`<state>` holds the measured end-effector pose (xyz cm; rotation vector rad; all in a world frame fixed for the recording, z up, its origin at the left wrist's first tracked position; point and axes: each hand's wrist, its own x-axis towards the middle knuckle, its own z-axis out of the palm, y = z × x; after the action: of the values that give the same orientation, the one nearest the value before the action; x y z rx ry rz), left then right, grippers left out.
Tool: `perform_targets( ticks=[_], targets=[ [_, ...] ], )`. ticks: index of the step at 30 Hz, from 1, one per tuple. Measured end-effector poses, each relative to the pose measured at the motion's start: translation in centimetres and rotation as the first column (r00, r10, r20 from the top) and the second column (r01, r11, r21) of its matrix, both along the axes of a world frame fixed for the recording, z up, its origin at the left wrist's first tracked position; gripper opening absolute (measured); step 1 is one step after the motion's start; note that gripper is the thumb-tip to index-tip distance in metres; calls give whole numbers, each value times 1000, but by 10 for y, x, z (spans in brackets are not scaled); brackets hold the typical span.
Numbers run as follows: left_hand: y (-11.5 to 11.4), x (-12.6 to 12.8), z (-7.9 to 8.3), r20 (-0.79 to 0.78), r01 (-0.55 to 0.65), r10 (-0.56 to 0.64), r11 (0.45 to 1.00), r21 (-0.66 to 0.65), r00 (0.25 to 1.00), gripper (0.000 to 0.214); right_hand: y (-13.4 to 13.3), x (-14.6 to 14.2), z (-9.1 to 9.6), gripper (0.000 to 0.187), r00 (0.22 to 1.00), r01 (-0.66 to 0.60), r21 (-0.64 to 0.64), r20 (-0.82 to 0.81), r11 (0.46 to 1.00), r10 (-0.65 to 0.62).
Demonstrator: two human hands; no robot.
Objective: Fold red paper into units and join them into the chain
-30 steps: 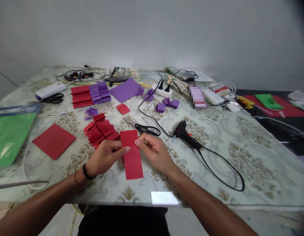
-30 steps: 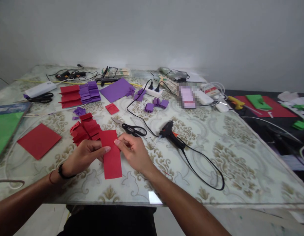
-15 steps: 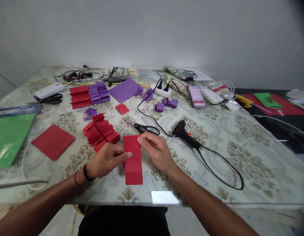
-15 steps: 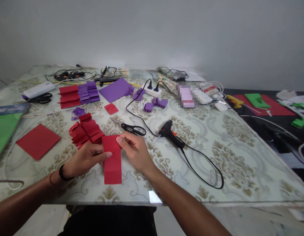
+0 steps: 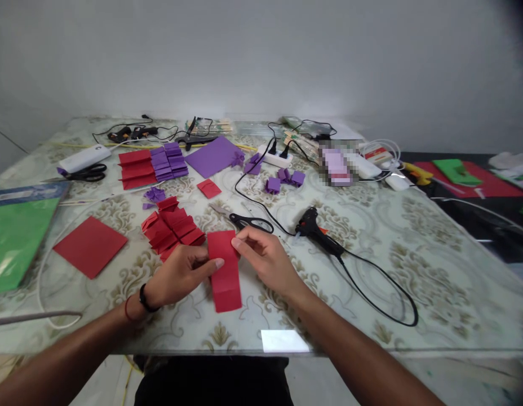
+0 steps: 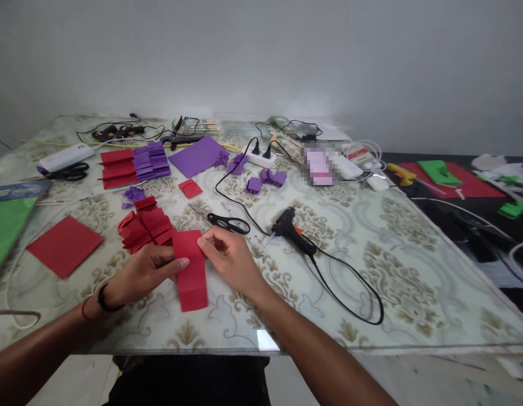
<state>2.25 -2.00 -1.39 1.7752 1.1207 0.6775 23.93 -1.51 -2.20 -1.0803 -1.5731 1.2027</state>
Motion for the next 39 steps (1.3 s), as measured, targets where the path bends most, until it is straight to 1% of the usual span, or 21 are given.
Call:
perform_targets(
  ticks=[2,4,6,10,13,15,16,18,20,21,24,26,28,29,30,31,33,34,36,39],
  targets=[
    [0,0,3,40,-46,47,998,-32,998,26,-1,-1,2,25,997,-69,-17,29,997,69],
    [1,-1,4,71,-86,88,996,-34,994,25,-2,-2,3,23,987,-151,-50,51,987,154],
    [2,-2,5,84,-87,87,996,-4,993,22,-3,-4,4,21,977,-200,-72,59,977,204],
    [1,-3,4,98,-118,114,992,35,989,23,-3,-7,4,23,981,-183,-84,53,979,188],
    [0,-1,4,86,-53,50,998,26,995,21,-4,-8,5,25,974,-208,-98,69,973,215],
    [-1,0,5,46,-9,6,998,54,999,22,-5,-8,6,26,968,-232,-108,69,967,241],
    [-1,0,6,27,-7,5,996,84,1000,23,-5,-8,6,27,966,-242,-113,64,964,251],
    [1,-3,8,16,-44,42,988,149,999,24,-5,-7,8,26,963,-255,-117,54,960,262],
    [4,-8,12,50,-130,122,971,202,991,22,-4,-4,9,25,961,-265,-120,55,957,272],
    [7,-12,14,86,-197,182,952,233,980,21,-3,-1,10,24,958,-271,-122,60,955,280],
    [18,-28,20,141,-347,321,902,255,937,19,1,12,15,22,950,-292,-124,74,948,303],
    [26,-40,23,174,-459,425,835,303,888,16,5,23,17,22,946,-307,-123,70,944,317],
    [34,-49,24,238,-579,527,746,330,815,17,9,32,19,24,946,-312,-118,57,943,320],
    [36,-52,25,264,-616,557,716,329,787,16,11,35,19,25,956,-285,-103,35,953,290],
    [37,-53,24,262,-626,569,711,320,779,16,12,36,19,25,971,-236,-80,8,969,237],
    [38,-53,23,255,-625,571,717,308,780,17,12,36,18,24,984,-177,-57,-19,983,176],
    [35,-48,21,208,-584,546,759,286,811,18,12,31,17,21,995,-83,-29,-62,996,81],
    [32,-44,19,186,-559,527,782,277,829,18,11,27,16,20,996,-70,-31,-66,997,68],
    [25,-33,17,144,-516,496,812,274,857,18,8,18,14,18,995,-84,-51,-55,995,81],
    [16,-21,16,124,-423,404,863,276,906,19,5,8,11,15,994,-110,-96,-23,989,109]
  ],
)
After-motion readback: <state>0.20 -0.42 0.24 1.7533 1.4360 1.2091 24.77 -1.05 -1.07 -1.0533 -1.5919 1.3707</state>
